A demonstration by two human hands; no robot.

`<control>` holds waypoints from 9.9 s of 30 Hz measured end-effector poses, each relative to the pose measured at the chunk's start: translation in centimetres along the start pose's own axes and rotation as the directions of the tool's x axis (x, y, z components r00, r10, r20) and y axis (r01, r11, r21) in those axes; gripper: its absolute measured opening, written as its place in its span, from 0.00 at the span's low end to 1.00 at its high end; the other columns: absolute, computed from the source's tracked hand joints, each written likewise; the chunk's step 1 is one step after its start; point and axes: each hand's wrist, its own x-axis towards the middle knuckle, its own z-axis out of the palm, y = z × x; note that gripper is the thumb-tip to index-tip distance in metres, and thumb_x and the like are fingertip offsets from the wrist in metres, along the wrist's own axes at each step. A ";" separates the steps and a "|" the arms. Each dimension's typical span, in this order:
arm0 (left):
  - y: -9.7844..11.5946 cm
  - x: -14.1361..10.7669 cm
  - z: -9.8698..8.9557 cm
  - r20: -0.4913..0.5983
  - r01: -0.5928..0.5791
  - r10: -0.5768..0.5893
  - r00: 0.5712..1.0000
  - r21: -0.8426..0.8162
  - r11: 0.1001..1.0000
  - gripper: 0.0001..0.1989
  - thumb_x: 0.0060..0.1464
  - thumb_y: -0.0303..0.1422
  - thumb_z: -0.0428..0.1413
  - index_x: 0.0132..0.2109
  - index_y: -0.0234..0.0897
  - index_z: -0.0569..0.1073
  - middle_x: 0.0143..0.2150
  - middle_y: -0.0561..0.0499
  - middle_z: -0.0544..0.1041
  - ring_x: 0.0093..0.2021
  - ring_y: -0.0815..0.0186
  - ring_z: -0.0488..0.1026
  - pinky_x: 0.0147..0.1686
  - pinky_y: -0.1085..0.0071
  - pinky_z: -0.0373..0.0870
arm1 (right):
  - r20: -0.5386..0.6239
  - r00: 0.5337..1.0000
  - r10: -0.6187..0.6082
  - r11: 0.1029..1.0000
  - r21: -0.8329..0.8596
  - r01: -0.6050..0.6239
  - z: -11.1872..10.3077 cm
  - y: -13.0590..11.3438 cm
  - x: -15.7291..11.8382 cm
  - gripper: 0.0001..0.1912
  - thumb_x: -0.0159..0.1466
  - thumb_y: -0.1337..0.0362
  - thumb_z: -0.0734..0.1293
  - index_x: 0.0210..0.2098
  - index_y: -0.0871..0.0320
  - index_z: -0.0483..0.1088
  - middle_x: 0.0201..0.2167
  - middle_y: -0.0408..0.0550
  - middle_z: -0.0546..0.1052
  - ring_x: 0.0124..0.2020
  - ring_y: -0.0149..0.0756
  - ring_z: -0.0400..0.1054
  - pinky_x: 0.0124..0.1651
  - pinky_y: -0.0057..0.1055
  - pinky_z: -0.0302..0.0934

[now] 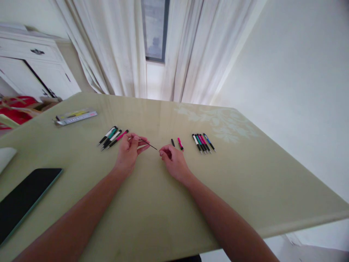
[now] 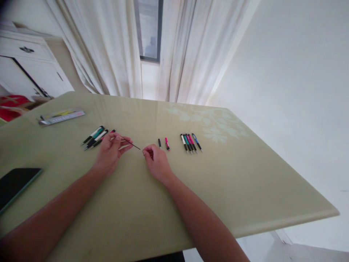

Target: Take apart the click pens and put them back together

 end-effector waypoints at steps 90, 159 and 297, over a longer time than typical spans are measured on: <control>1.1 -0.9 0.7 0.222 0.029 -0.078 0.972 0.215 0.976 0.29 0.52 0.49 0.65 0.55 0.37 0.74 0.33 0.49 0.81 0.37 0.60 0.80 0.43 0.60 0.77 | -0.313 0.946 -0.087 0.907 -0.417 -0.054 -4.1 3.1 1.5 0.12 0.65 0.61 0.69 0.47 0.58 0.70 0.42 0.53 0.76 0.41 0.42 0.71 0.48 0.41 0.65; 0.3 -0.3 -0.5 0.321 -0.103 -0.034 0.947 0.401 0.910 0.19 0.49 0.44 0.68 0.44 0.38 0.79 0.40 0.48 0.83 0.38 0.62 0.79 0.43 0.65 0.76 | -0.054 0.956 -0.289 0.956 0.029 0.290 -3.2 0.4 1.2 0.06 0.67 0.66 0.68 0.43 0.55 0.77 0.39 0.48 0.78 0.40 0.35 0.71 0.45 0.32 0.65; 3.4 1.3 -5.0 0.166 -0.147 0.205 0.965 0.984 -0.103 0.19 0.62 0.36 0.50 0.55 0.33 0.75 0.54 0.31 0.75 0.52 0.38 0.71 0.46 0.45 0.69 | -0.564 0.809 0.165 0.779 -0.428 -0.457 -13.6 3.5 1.9 0.23 0.68 0.46 0.62 0.32 0.58 0.77 0.30 0.53 0.79 0.31 0.40 0.68 0.34 0.32 0.54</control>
